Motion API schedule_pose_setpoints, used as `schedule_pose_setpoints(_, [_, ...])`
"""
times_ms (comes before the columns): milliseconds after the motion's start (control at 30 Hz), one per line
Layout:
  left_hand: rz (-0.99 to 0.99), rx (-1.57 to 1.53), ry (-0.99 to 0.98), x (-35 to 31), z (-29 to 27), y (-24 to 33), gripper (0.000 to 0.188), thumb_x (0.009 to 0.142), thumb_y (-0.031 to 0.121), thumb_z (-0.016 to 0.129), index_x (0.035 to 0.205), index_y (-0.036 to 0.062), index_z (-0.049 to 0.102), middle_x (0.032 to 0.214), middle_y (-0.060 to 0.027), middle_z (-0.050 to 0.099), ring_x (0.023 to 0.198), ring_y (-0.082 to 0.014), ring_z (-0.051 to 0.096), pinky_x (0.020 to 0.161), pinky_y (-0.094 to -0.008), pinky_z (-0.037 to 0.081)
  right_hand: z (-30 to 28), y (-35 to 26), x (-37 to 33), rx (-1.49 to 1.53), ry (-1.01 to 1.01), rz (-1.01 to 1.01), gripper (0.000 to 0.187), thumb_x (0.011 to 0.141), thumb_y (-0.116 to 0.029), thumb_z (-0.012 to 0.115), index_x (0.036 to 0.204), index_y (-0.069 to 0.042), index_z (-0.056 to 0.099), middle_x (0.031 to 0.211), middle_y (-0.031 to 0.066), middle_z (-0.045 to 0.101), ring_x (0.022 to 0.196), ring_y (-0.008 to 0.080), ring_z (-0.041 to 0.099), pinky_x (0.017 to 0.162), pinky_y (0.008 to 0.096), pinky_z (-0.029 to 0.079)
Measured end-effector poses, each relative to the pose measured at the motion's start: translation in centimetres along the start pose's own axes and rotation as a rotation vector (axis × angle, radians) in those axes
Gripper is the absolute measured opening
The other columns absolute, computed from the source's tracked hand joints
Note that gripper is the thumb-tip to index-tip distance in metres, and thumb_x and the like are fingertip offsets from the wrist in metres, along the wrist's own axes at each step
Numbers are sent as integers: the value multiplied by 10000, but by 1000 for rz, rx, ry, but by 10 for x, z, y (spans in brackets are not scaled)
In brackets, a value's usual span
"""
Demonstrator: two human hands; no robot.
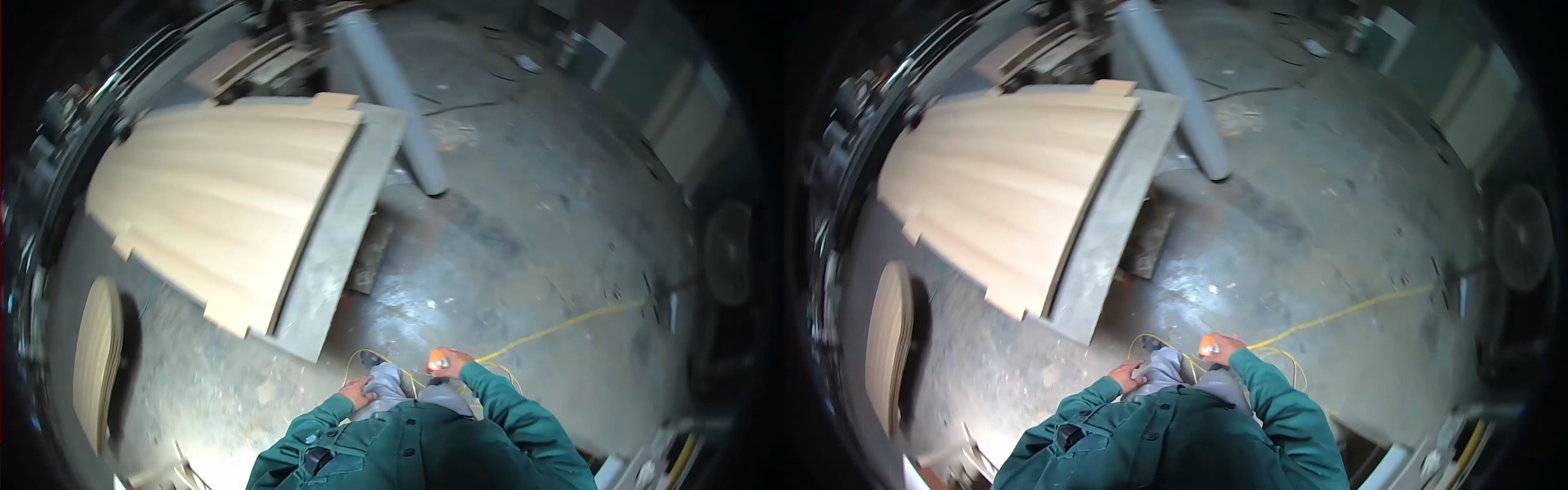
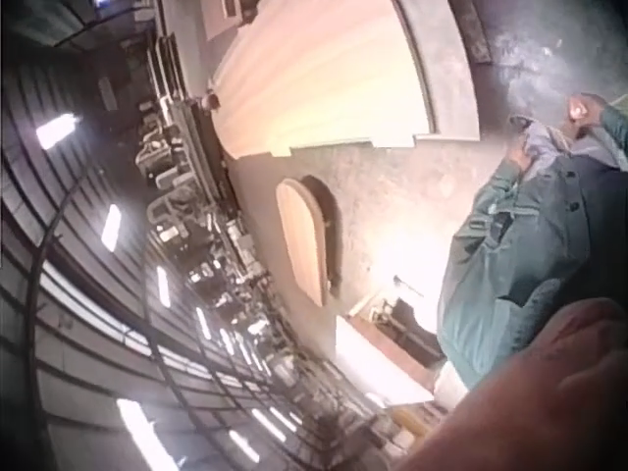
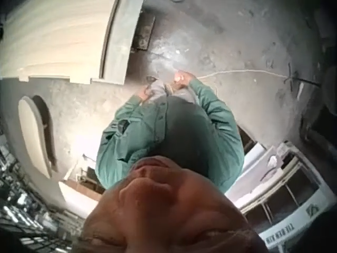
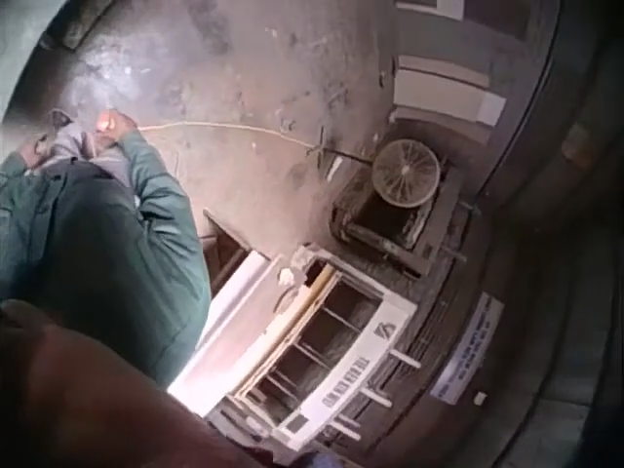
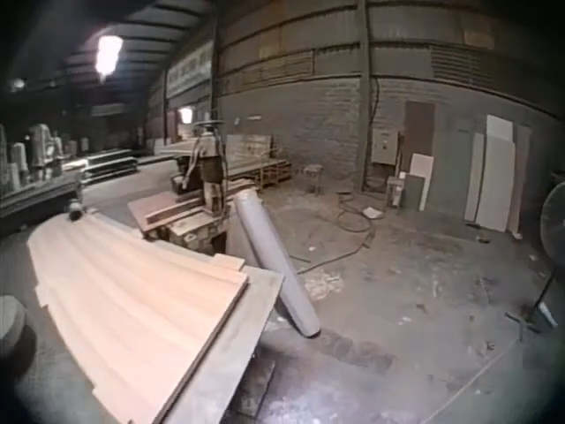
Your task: Using a wood router to finish the edges of a large wooden tabletop.
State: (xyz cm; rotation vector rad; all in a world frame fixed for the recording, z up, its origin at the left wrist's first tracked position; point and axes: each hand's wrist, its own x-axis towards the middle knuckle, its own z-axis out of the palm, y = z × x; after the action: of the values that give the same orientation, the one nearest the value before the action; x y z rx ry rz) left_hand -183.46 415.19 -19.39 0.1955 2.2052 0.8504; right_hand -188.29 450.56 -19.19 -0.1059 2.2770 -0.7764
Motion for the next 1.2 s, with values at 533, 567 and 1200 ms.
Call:
schedule_pose_setpoints(533, [-72, -49, -102, -53, 102, 38, 544, 856, 288, 570, 1364, 147, 433, 1299, -206, 468, 1223, -389, 455, 1040, -424, 375, 7, 65, -29, 121, 70, 1, 761, 635, -401, 821, 1258, -99, 505, 1187, 170, 602, 1114, 333, 570, 942, 395, 452])
schedule_pose_setpoints(567, [1, -41, -79, -50, 92, 38, 539, 858, 274, 569, 1362, 142, 433, 1301, -205, 468, 1222, -390, 454, 1039, -421, 376, 4, 60, -30, 186, 84, -11, 777, 635, -382, 833, 1270, -84, 497, 1201, 169, 592, 1124, 317, 565, 954, 380, 446])
schedule_pose_setpoints(1200, [267, 384, 781, 118, -153, 19, 672, 746, 230, 708, 1351, 141, 428, 1388, -150, 381, 1273, -369, 353, 1095, -511, 248, 28, 48, 58, 18, 98, 210, 741, 631, -445, 791, 1239, -124, 515, 1196, 134, 599, 1116, 317, 568, 918, 391, 457])
